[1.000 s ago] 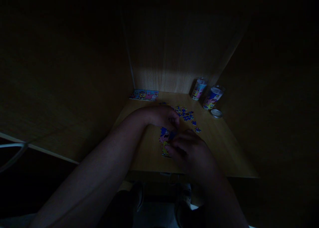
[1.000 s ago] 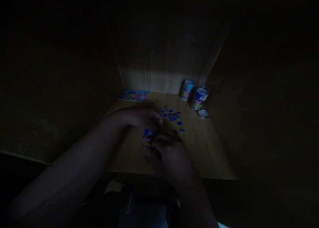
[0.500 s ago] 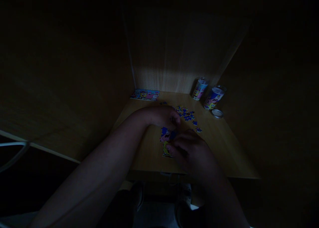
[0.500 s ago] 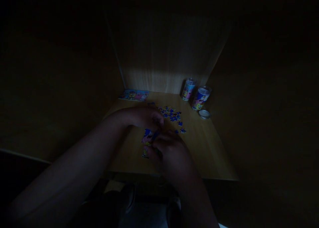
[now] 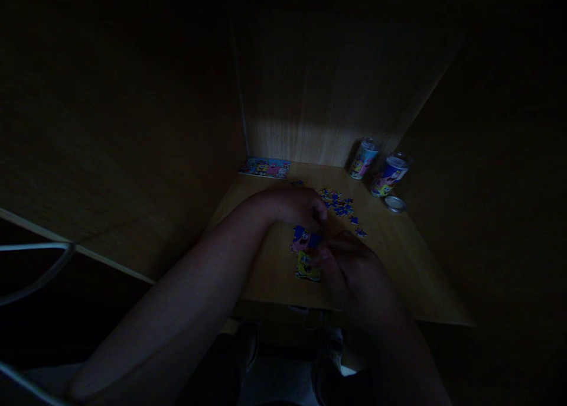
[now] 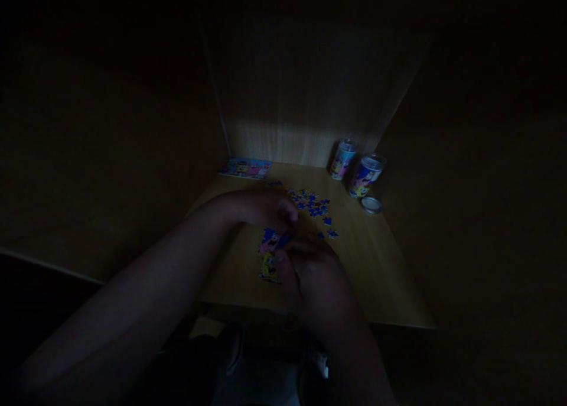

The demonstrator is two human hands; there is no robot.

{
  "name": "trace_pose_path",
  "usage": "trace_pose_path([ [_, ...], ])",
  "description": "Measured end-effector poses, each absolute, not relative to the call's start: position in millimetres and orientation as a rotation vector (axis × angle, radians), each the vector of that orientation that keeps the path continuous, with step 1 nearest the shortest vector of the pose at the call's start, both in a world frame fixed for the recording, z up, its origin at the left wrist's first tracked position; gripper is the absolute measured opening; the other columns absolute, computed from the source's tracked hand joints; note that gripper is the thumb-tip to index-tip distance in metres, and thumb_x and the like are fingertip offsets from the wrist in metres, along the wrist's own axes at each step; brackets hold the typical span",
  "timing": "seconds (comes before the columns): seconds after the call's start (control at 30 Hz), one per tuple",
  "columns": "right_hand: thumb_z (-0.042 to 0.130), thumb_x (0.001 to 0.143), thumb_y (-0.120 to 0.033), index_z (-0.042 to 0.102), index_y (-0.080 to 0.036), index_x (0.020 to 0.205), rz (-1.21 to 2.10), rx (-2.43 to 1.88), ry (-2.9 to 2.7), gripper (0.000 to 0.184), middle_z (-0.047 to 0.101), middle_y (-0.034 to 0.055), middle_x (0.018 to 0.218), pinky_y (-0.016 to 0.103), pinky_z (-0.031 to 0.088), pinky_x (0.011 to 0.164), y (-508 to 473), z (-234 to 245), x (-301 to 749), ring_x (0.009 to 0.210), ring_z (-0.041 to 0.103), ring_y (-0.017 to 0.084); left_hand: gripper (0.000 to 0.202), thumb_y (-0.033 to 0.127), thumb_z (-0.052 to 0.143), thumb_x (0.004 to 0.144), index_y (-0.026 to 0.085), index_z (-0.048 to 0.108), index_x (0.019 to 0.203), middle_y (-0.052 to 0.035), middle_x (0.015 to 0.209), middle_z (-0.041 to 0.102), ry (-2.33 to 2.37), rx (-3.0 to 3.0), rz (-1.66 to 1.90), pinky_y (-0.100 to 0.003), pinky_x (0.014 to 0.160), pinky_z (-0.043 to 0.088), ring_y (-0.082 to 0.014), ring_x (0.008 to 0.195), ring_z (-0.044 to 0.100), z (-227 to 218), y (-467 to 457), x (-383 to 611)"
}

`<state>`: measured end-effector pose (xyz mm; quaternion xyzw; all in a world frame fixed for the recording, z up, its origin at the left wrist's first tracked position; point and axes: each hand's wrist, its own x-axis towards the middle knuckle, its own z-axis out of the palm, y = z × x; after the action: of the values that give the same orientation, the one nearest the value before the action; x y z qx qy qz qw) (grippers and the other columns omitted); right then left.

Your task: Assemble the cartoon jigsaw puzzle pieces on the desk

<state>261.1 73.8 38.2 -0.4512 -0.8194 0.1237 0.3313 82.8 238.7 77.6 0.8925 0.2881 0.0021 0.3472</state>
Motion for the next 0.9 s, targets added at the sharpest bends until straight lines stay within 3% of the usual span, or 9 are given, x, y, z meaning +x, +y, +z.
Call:
trace_pose_path([
  [0.2, 0.032, 0.122, -0.042, 0.082, -0.025, 0.095, 0.392, -1.207, -1.972, 0.059, 0.082, 0.0057, 0.1, 0.038, 0.054, 0.092, 72, 40, 265, 0.099, 0.075, 0.023, 0.007, 0.023, 0.08, 0.091, 0.022, 0.08, 0.098, 0.0033, 0.092, 0.083, 0.754, 2.328, -0.002, -0.025, 0.078, 0.049, -0.0153, 0.086, 0.073, 77, 239, 83],
  [0.37, 0.03, 0.122, -0.043, 0.082, -0.024, 0.095, 0.237, -1.416, -1.753, 0.061, 0.082, 0.0083, 0.097, 0.04, 0.054, 0.086, 77, 39, 271, 0.091, 0.075, 0.025, 0.011, 0.029, 0.074, 0.096, 0.021, 0.079, 0.102, 0.0016, 0.099, 0.083, 0.799, 2.337, 0.007, -0.024, 0.075, 0.048, -0.0158, 0.088, 0.073, 79, 241, 79],
  [0.5, 0.044, 0.118, -0.038, 0.078, -0.024, 0.094, 0.216, -1.343, -1.938, 0.044, 0.079, 0.0085, 0.097, 0.042, 0.053, 0.088, 80, 38, 269, 0.096, 0.072, 0.027, 0.013, 0.034, 0.075, 0.096, 0.021, 0.079, 0.098, 0.0029, 0.092, 0.082, 0.816, 2.352, -0.007, -0.023, 0.072, 0.046, -0.0152, 0.083, 0.071, 82, 242, 76],
  [0.63, 0.071, 0.108, -0.032, 0.081, -0.027, 0.111, 0.306, -1.242, -2.118, 0.011, 0.081, 0.0048, 0.119, 0.047, 0.053, 0.107, 82, 35, 263, 0.116, 0.071, 0.028, 0.013, 0.03, 0.072, 0.097, 0.021, 0.08, 0.1, 0.0039, 0.092, 0.082, 0.83, 2.366, 0.031, -0.021, 0.075, 0.046, -0.0138, 0.085, 0.07, 87, 240, 74],
  [0.73, 0.081, 0.101, -0.031, 0.081, -0.031, 0.123, 0.306, -1.288, -2.137, 0.021, 0.081, 0.0039, 0.13, 0.052, 0.051, 0.115, 83, 32, 260, 0.125, 0.069, 0.029, 0.012, 0.028, 0.071, 0.098, 0.02, 0.08, 0.098, 0.0038, 0.09, 0.081, 0.863, 2.372, 0.078, -0.021, 0.075, 0.046, -0.0137, 0.084, 0.069, 86, 240, 73],
  [0.9, 0.082, 0.1, -0.03, 0.081, -0.029, 0.126, 0.28, -1.33, -2.145, 0.026, 0.081, 0.0053, 0.134, 0.055, 0.052, 0.117, 85, 28, 261, 0.127, 0.07, 0.03, 0.012, 0.02, 0.07, 0.095, 0.021, 0.081, 0.1, 0.0018, 0.098, 0.083, 0.929, 2.376, 0.192, -0.023, 0.079, 0.049, -0.0155, 0.089, 0.073, 84, 243, 74],
])
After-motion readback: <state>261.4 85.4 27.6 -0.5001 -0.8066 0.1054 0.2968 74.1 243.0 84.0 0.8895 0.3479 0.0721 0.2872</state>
